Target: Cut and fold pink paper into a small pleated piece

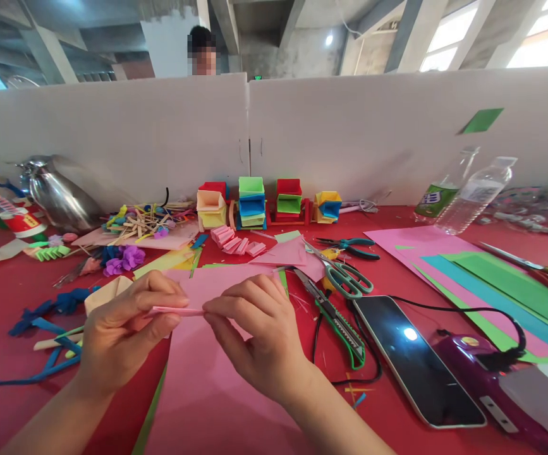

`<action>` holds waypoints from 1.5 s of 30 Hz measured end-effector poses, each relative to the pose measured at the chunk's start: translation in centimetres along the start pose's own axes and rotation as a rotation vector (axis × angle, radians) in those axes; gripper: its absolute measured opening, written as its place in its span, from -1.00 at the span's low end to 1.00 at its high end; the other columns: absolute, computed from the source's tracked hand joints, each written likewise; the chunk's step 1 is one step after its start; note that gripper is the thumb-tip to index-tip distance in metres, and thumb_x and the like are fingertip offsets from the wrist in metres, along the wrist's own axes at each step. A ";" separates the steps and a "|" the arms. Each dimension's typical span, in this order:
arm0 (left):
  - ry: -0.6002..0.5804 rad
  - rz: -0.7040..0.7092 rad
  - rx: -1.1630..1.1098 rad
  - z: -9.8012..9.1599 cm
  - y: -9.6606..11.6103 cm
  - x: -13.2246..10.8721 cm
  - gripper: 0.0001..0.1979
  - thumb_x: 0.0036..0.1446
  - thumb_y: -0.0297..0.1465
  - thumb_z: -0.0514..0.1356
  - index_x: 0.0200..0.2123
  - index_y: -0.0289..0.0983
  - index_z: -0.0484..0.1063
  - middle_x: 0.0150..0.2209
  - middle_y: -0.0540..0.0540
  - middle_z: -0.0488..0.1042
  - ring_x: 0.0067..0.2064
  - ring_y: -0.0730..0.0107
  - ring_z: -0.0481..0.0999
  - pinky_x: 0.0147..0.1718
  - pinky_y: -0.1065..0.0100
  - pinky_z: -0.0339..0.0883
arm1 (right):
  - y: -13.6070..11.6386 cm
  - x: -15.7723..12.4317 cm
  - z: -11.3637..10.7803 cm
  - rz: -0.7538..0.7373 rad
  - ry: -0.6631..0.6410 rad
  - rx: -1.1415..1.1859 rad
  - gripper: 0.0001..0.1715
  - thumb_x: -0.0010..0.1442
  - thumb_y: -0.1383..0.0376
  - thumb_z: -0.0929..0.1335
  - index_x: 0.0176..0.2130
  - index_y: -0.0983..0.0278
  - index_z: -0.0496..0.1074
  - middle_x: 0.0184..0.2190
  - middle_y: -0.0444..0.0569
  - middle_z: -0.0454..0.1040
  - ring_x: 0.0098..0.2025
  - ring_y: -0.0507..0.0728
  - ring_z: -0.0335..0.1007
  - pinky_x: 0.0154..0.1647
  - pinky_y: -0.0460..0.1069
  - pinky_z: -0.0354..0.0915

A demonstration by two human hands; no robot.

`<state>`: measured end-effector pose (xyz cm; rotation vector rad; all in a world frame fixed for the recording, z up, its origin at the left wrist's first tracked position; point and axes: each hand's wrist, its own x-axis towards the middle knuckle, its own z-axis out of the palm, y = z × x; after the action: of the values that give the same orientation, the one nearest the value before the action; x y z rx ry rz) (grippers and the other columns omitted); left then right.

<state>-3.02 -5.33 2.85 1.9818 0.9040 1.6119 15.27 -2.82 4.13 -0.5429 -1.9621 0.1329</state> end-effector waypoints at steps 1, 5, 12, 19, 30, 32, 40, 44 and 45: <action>0.001 -0.013 -0.020 0.0 0.2 0.0 -0.75 0.05 -0.53 0.20 -0.23 -0.09 0.50 -0.43 0.00 0.35 -0.38 0.43 0.37 -0.42 0.40 0.28 | -0.3 0.1 -0.2 0.033 -0.018 0.055 -0.84 0.09 0.45 0.35 -0.31 0.20 0.44 -0.49 -0.11 0.47 -0.44 0.05 0.36 -0.39 -0.01 0.28; 0.027 -0.079 -0.081 0.1 0.8 -0.1 -0.89 0.07 -0.45 0.19 -0.34 -0.13 0.50 -0.48 0.01 0.34 -0.42 0.44 0.33 -0.46 0.42 0.25 | -1.3 0.2 -0.6 0.185 -0.107 0.218 -0.87 0.13 0.42 0.32 -0.36 0.21 0.44 -0.51 -0.11 0.43 -0.48 0.02 0.37 -0.51 -0.09 0.29; 0.009 -0.062 -0.029 0.6 1.1 -0.4 -0.88 0.04 -0.49 0.22 -0.37 -0.14 0.48 -0.44 -0.02 0.43 -0.40 0.38 0.42 -0.46 0.39 0.31 | -1.5 -0.1 -0.3 0.095 -0.058 0.114 -0.88 0.10 0.43 0.33 -0.34 0.21 0.43 -0.48 -0.10 0.45 -0.46 0.03 0.36 -0.44 -0.05 0.29; 0.061 0.070 0.008 0.2 1.0 -0.8 -0.87 0.03 -0.52 0.22 -0.39 -0.16 0.46 -0.46 0.02 0.45 -0.39 0.38 0.45 -0.36 0.32 0.34 | -2.1 0.1 -0.1 -0.058 -0.076 -0.001 -0.84 0.10 0.48 0.30 -0.35 0.24 0.39 -0.51 -0.12 0.45 -0.48 0.01 0.31 -0.43 -0.03 0.19; 0.593 -0.317 -0.315 -1.8 -1.9 0.9 -0.91 -0.13 -0.37 0.34 -0.55 -0.20 0.48 -0.48 0.07 0.43 -0.40 0.48 0.38 -0.42 0.46 0.32 | 1.6 0.6 -1.8 0.186 -0.081 0.038 -0.85 0.15 0.42 0.30 -0.44 0.25 0.38 -0.51 -0.13 0.43 -0.44 0.02 0.31 -0.35 -0.05 0.26; 0.625 -0.399 -0.340 -1.7 -2.1 0.9 -0.89 -0.16 -0.36 0.35 -0.54 -0.20 0.47 -0.49 0.08 0.43 -0.42 0.49 0.38 -0.45 0.47 0.32 | 1.7 0.7 -1.9 0.216 -0.094 0.047 -0.84 0.15 0.42 0.29 -0.45 0.25 0.37 -0.51 -0.13 0.43 -0.43 0.01 0.30 -0.34 -0.06 0.26; 0.564 -0.522 -0.490 -2.2 -2.5 1.6 -0.83 -0.26 -0.31 0.39 -0.54 -0.23 0.52 -0.51 0.05 0.50 -0.45 0.46 0.44 -0.46 0.46 0.36 | 2.3 0.6 -2.3 0.411 -0.175 0.148 -0.85 0.14 0.40 0.29 -0.46 0.27 0.34 -0.49 -0.14 0.41 -0.43 -0.01 0.30 -0.38 -0.11 0.24; 0.571 -0.499 -0.490 -2.3 -3.2 1.8 -0.86 -0.24 -0.35 0.38 -0.52 -0.20 0.53 -0.48 0.07 0.53 -0.40 0.46 0.46 -0.37 0.46 0.37 | 2.7 0.5 -2.2 0.443 -0.170 0.136 -0.86 0.16 0.38 0.29 -0.45 0.27 0.35 -0.49 -0.15 0.41 -0.42 -0.01 0.30 -0.38 -0.11 0.22; 0.578 -0.483 -0.481 -2.2 -3.3 1.8 -0.87 -0.22 -0.35 0.38 -0.51 -0.20 0.53 -0.48 0.08 0.53 -0.40 0.47 0.46 -0.36 0.46 0.37 | 2.7 0.5 -2.2 0.440 -0.172 0.134 -0.85 0.16 0.38 0.29 -0.45 0.27 0.35 -0.48 -0.14 0.41 -0.42 -0.01 0.30 -0.37 -0.11 0.22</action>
<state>-5.69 -1.89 2.36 0.8987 0.9734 1.8920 17.84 -0.53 4.65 -0.8911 -1.9524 0.5995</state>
